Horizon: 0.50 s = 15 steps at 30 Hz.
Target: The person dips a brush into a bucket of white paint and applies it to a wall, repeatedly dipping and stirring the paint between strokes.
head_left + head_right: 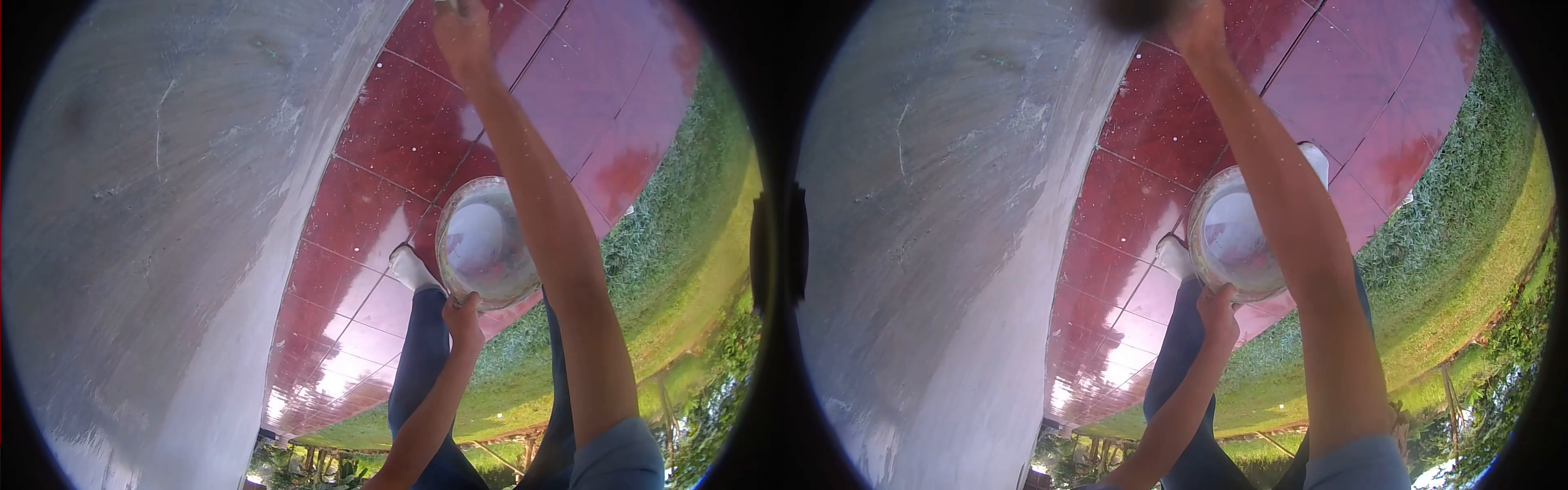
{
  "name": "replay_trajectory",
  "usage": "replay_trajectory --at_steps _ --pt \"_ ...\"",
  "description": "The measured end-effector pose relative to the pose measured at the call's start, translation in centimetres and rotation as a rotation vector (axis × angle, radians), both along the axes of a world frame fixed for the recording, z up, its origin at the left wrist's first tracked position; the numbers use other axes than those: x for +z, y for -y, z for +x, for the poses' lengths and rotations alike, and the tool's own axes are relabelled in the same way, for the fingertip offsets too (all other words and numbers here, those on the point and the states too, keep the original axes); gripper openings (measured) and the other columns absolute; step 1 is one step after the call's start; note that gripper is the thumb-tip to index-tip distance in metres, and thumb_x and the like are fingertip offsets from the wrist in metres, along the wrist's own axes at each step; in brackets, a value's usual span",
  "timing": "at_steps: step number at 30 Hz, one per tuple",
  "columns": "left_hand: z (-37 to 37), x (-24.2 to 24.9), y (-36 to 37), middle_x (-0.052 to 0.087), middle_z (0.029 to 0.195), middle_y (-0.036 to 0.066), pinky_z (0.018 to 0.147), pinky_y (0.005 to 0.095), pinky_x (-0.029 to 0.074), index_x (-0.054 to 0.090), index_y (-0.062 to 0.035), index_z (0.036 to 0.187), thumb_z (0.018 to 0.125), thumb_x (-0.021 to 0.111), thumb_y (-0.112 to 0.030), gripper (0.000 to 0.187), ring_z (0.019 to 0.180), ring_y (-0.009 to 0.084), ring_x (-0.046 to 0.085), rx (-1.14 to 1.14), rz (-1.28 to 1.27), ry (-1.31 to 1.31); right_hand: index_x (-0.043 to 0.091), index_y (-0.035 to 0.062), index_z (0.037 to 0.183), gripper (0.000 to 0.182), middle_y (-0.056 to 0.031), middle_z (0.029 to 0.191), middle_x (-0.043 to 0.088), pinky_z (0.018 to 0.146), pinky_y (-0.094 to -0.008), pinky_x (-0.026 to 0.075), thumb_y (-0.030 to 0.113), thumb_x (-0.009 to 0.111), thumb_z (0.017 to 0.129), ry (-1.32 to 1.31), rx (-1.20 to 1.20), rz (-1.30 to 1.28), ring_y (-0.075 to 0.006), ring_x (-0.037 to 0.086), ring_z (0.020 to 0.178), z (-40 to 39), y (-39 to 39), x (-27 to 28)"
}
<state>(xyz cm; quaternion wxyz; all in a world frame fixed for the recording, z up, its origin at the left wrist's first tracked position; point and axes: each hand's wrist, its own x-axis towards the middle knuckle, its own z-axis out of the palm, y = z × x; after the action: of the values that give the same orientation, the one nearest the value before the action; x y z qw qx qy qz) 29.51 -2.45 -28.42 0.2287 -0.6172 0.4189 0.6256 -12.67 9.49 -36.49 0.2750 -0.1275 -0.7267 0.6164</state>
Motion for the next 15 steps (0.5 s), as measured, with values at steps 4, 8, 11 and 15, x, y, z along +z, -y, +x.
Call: replay_trajectory --at_steps 4,8,11,15 --pt "0.7 -0.2 0.0 0.063 0.094 0.003 0.072 0.0258 0.049 0.063 0.0024 0.104 0.079 0.063 -0.001 0.025 0.083 0.0109 0.060 -0.004 -0.003 0.011 0.042 0.0078 0.146 0.052 -0.0295 0.079 0.062 0.066 -0.0507 0.049 0.010 0.052 0.095 0.470 0.275 -0.218 -0.0459 0.064 0.070 15.3 16.5 1.4" --pt "2.2 -0.3 -0.1 0.063 0.093 0.003 0.074 0.0265 0.047 0.063 0.0025 0.102 0.079 0.063 0.000 0.024 0.081 0.0110 0.060 -0.035 0.007 -0.242 0.052 0.0222 0.142 0.050 -0.0150 0.100 0.069 0.079 -0.0449 0.055 0.012 0.056 0.093 0.554 1.315 0.018 -0.0322 0.069 0.089 24.0 18.2 2.8" --pt "1.7 -0.7 0.0 0.064 0.092 0.003 0.074 0.0264 0.046 0.063 0.0034 0.103 0.078 0.062 0.000 0.025 0.081 0.0106 0.059 -0.040 -0.019 -0.144 0.057 0.0220 0.138 0.047 -0.0146 0.101 0.071 0.078 -0.0433 0.055 0.012 0.057 0.093 0.485 1.343 0.039 -0.0281 0.069 0.089 20.5 15.7 2.4" --pt "0.7 -0.3 0.0 0.065 0.091 0.003 0.073 0.0256 0.044 0.064 0.0046 0.103 0.077 0.063 0.000 0.026 0.081 0.0095 0.058 -0.028 0.004 -0.017 0.060 0.0124 0.135 0.046 -0.0113 0.098 0.073 0.072 -0.0314 0.051 0.010 0.066 0.090 0.514 0.926 0.058 -0.0148 0.065 0.075 6.7 3.4 1.2"
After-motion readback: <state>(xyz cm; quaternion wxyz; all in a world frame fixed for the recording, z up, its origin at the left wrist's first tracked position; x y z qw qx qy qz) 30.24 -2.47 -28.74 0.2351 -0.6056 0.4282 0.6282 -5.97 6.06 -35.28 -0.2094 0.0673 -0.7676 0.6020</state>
